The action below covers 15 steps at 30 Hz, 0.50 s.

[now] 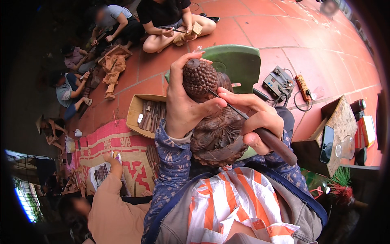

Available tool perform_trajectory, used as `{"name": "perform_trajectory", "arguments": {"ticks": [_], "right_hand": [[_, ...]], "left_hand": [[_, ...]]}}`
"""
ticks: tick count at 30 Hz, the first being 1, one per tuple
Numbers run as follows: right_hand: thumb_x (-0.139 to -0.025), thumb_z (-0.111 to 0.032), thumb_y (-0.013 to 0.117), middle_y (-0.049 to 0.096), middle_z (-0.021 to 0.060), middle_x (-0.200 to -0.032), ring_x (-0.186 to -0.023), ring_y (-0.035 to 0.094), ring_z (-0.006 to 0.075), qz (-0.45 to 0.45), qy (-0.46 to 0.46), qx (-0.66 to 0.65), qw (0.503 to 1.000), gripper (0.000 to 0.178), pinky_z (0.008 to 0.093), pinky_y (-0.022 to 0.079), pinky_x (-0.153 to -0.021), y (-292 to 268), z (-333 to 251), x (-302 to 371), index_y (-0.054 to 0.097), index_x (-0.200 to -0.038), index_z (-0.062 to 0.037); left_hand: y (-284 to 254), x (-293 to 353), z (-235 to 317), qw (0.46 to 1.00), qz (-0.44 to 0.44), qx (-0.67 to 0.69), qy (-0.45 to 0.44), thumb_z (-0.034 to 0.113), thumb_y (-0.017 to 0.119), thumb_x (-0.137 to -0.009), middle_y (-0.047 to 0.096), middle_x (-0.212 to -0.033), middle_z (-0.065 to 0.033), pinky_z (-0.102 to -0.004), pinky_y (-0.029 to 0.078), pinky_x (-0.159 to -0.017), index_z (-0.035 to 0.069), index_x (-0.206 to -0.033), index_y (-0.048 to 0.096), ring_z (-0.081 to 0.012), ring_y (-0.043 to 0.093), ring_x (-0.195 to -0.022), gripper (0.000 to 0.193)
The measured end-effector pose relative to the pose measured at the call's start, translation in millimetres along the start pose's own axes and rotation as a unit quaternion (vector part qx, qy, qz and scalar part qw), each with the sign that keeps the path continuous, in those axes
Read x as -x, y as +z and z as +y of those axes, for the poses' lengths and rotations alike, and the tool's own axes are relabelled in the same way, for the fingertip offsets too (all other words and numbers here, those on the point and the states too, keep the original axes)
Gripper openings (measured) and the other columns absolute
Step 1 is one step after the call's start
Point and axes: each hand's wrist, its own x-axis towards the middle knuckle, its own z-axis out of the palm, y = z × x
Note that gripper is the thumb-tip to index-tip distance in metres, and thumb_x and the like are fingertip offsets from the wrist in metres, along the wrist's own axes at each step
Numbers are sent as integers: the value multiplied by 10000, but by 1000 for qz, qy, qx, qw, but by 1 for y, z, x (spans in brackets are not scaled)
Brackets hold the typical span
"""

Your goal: The person carves a wooden Buddha statue using a chisel and mallet. They hold the statue in their lap and repeatedly strike the chisel to refine the details of the head and hair.

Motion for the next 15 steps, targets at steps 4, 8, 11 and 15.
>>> {"name": "perform_trajectory", "arguments": {"ticks": [4,8,11,15], "right_hand": [[-934,-268,596,450,397,-1262,-1252,422,524,-40,21,30,999,303,579,335,-1048,-7,-6,-9,535,-802,-2],[-889,-196,639,514,355,-1239,-1135,567,442,-46,-13,48,998,258,458,452,-947,-12,-1,-13,546,-764,9],[-897,-210,639,521,348,-1236,-1113,582,424,-78,-23,36,996,270,445,456,-940,-22,3,-19,539,-753,-5],[-903,-212,639,520,345,-1243,-1117,580,418,-120,-25,17,992,286,456,446,-953,-35,10,-23,529,-729,-13]], "left_hand": [[2,-1,2,1000,1,21,-10,431,846,-673,581,-1127,-106,-293,481,-869,52,-1306,403,-155,586,-981,861],[2,0,2,1000,-2,26,-8,414,837,-694,580,-1123,-106,-288,480,-861,46,-1306,397,-152,586,-969,839],[3,0,1,1000,0,28,-4,399,834,-703,581,-1114,-105,-287,481,-854,42,-1301,396,-149,587,-958,823],[5,-1,1,1000,10,16,-2,394,830,-706,583,-1095,-103,-288,481,-841,39,-1281,404,-147,587,-939,798]]}}
